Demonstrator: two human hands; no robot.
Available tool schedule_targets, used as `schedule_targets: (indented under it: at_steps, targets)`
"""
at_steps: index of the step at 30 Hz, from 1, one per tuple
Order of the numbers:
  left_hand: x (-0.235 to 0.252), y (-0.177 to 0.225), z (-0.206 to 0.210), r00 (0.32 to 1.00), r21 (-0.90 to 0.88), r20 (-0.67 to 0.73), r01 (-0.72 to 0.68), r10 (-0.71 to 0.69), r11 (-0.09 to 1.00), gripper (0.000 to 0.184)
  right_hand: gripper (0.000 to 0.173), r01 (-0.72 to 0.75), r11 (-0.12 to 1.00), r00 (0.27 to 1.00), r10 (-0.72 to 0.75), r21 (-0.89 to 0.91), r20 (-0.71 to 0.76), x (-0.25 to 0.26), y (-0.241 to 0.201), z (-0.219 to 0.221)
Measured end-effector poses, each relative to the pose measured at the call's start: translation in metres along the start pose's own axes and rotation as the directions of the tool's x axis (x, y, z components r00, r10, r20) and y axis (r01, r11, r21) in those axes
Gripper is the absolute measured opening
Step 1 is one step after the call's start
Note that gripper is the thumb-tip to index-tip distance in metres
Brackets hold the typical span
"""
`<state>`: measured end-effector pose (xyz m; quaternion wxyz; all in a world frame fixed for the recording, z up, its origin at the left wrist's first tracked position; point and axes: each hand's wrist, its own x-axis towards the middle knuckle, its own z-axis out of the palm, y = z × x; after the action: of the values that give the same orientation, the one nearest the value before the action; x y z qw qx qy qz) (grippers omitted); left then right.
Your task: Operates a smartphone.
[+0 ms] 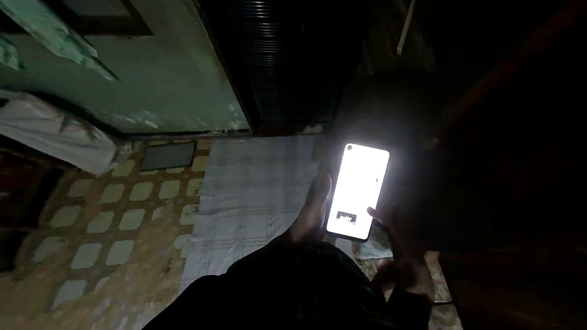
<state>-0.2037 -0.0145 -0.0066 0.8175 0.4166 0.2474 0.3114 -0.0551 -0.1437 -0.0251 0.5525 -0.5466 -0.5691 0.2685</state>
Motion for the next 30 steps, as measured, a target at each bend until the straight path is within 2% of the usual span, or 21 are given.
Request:
schedule_targets:
  at_steps: [1, 2, 3, 5, 9, 16, 19, 23, 28, 30]
  targets:
    - [-0.002, 0.002, -0.004, 1.0, 0.016, -0.011, -0.005, 0.006, 1.0, 0.077, 0.082, -0.064, 0.998, 0.998, 0.064, -0.005, -0.012, 0.008, -0.012, 0.007]
    - [-0.003, 0.004, -0.008, 1.0, 0.029, -0.014, -0.022, 0.022, 0.999, 0.077, 0.092, -0.075, 0.996, 0.997, 0.075, -0.043, 0.006, 0.014, -0.018, 0.011]
    - [-0.005, 0.006, -0.012, 0.999, 0.034, -0.005, -0.046, 0.047, 0.998, 0.077, 0.092, -0.032, 0.996, 0.999, 0.033, -0.081, 0.016, 0.015, -0.014, 0.013]
    - [-0.007, 0.011, -0.021, 0.996, 0.014, 0.015, -0.086, 0.086, 0.996, 0.076, 0.078, 0.091, 0.99, 0.995, -0.085, -0.111, 0.059, 0.014, 0.0, 0.017]
    - [-0.012, 0.017, -0.04, 0.991, -0.022, 0.048, -0.121, 0.122, 0.992, 0.08, 0.059, 0.156, 0.988, 0.978, -0.151, -0.019, 0.145, 0.018, 0.018, 0.029]
    - [-0.024, 0.031, -0.068, 0.985, -0.094, 0.027, -0.165, 0.168, 0.982, 0.068, 0.054, 0.177, 0.982, 0.963, -0.187, 0.064, 0.196, 0.032, 0.025, 0.059]
    - [-0.029, 0.035, -0.079, 0.982, -0.104, 0.01, -0.186, 0.188, 0.977, 0.069, 0.057, 0.154, 0.986, 0.965, -0.163, 0.058, 0.204, 0.038, 0.02, 0.072]
    - [-0.035, 0.041, -0.095, 0.98, -0.113, -0.035, -0.199, 0.197, 0.973, 0.071, 0.081, 0.075, 0.995, 0.971, -0.089, 0.071, 0.222, 0.046, 0.01, 0.089]
    - [-0.043, 0.048, -0.114, 0.975, -0.061, -0.029, -0.221, 0.22, 0.973, 0.074, 0.078, 0.139, 0.98, 0.953, -0.171, 0.14, 0.25, 0.053, 0.022, 0.108]
    - [-0.046, 0.05, -0.121, 0.974, -0.063, -0.03, -0.225, 0.224, 0.972, 0.074, 0.07, 0.049, 0.993, 0.963, -0.074, 0.104, 0.259, 0.057, 0.009, 0.116]
